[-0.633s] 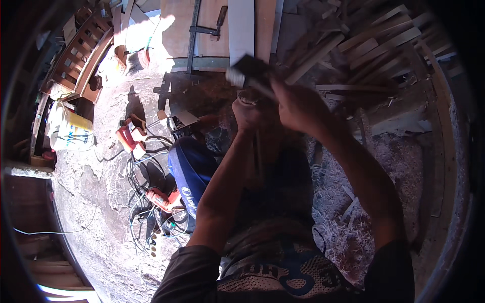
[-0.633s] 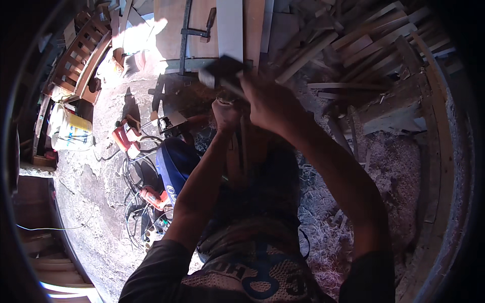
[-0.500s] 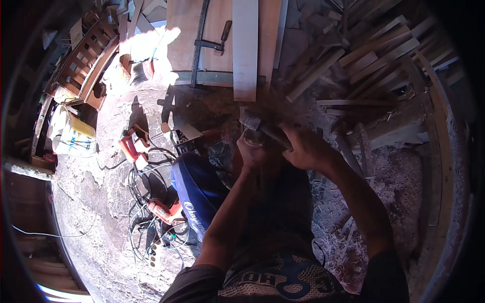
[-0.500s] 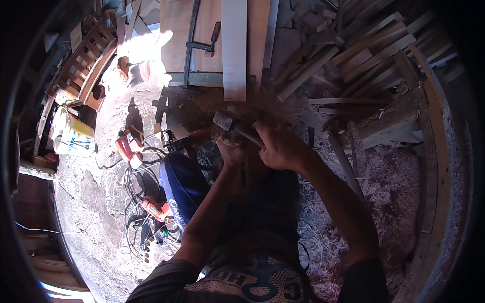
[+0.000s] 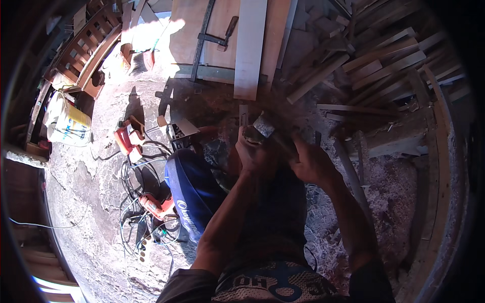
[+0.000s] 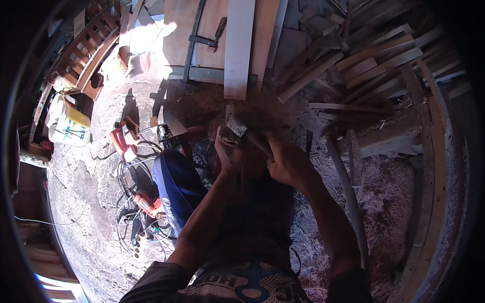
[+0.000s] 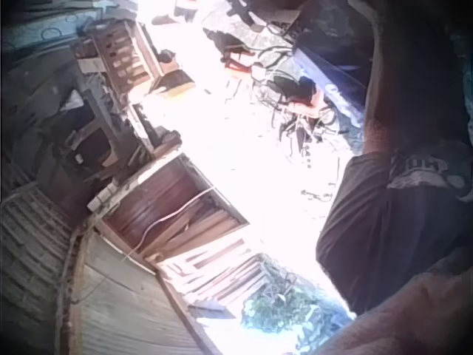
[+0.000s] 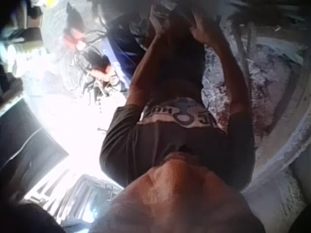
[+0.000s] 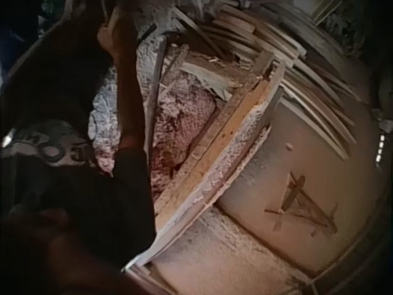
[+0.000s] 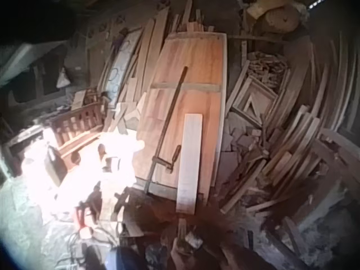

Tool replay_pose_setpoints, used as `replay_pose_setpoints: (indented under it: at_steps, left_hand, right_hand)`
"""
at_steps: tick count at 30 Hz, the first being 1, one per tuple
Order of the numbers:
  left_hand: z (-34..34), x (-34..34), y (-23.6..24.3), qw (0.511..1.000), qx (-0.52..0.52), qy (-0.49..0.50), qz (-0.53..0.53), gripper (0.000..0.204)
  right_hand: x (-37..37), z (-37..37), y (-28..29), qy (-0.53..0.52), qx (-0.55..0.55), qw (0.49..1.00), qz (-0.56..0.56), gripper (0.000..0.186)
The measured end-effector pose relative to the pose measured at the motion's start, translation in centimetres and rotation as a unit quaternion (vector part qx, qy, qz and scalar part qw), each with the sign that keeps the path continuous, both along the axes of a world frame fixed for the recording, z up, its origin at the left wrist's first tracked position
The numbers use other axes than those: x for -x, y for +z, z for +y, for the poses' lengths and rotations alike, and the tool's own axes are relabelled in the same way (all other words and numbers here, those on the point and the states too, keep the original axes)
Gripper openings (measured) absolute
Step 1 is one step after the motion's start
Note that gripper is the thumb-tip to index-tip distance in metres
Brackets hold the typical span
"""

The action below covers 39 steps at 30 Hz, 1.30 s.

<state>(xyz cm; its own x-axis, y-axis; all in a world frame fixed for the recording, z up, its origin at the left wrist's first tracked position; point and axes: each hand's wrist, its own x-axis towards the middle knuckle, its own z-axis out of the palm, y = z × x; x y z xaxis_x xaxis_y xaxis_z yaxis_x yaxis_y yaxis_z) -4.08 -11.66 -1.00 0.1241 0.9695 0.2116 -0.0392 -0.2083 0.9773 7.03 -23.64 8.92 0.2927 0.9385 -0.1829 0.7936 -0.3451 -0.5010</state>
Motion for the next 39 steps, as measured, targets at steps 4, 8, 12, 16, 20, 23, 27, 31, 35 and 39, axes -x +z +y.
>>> replay_pose_setpoints:
  at_steps: [4,8,12,16,20,23,27,31,35,39]
  left_hand:
    - [4.8,-2.7,-3.3,0.997,0.028,-0.069,-0.001,0.033]
    - [13.5,-7.2,-8.6,0.942,0.190,-0.049,0.272,0.044]
    - [14.0,-8.0,-10.9,0.933,0.296,-0.136,0.155,0.038]
    - [12.8,-4.6,-8.8,0.871,0.336,-0.349,-0.081,0.025]
    - [6.8,-1.3,0.0,0.920,0.120,-0.373,-0.007,0.012]
    - [8.9,0.2,4.2,0.962,0.052,-0.269,-0.005,0.006]
    - [8.0,-0.6,4.4,0.981,-0.037,-0.184,-0.053,0.010]
    - [7.7,-1.1,1.8,0.978,-0.038,-0.192,-0.077,0.011]
    - [7.6,-1.2,0.6,0.978,-0.007,-0.186,-0.097,0.009]
    - [8.0,-1.3,0.1,0.975,-0.001,-0.194,-0.106,0.010]
  right_hand:
    - [2.2,-3.2,-1.5,-0.143,-0.033,0.978,0.147,0.066]
    - [2.3,-4.7,-3.5,-0.175,-0.022,0.963,0.203,0.065]
    - [1.9,-6.9,-6.6,-0.182,-0.060,0.959,0.210,0.062]
    - [1.8,-7.8,-7.6,-0.233,-0.041,0.944,0.231,0.061]
    - [1.3,-9.9,-10.4,-0.265,-0.031,0.934,0.239,0.063]
    - [2.5,-10.5,-10.0,-0.302,-0.043,0.876,0.373,0.064]
    - [3.9,-9.8,-9.2,-0.314,-0.090,0.804,0.497,0.054]
    - [4.8,-9.6,-8.9,-0.311,-0.074,0.817,0.481,0.052]
    - [5.0,-9.6,-9.1,-0.308,-0.067,0.827,0.465,0.052]
    - [5.0,-9.4,-8.8,-0.312,-0.074,0.826,0.463,0.052]
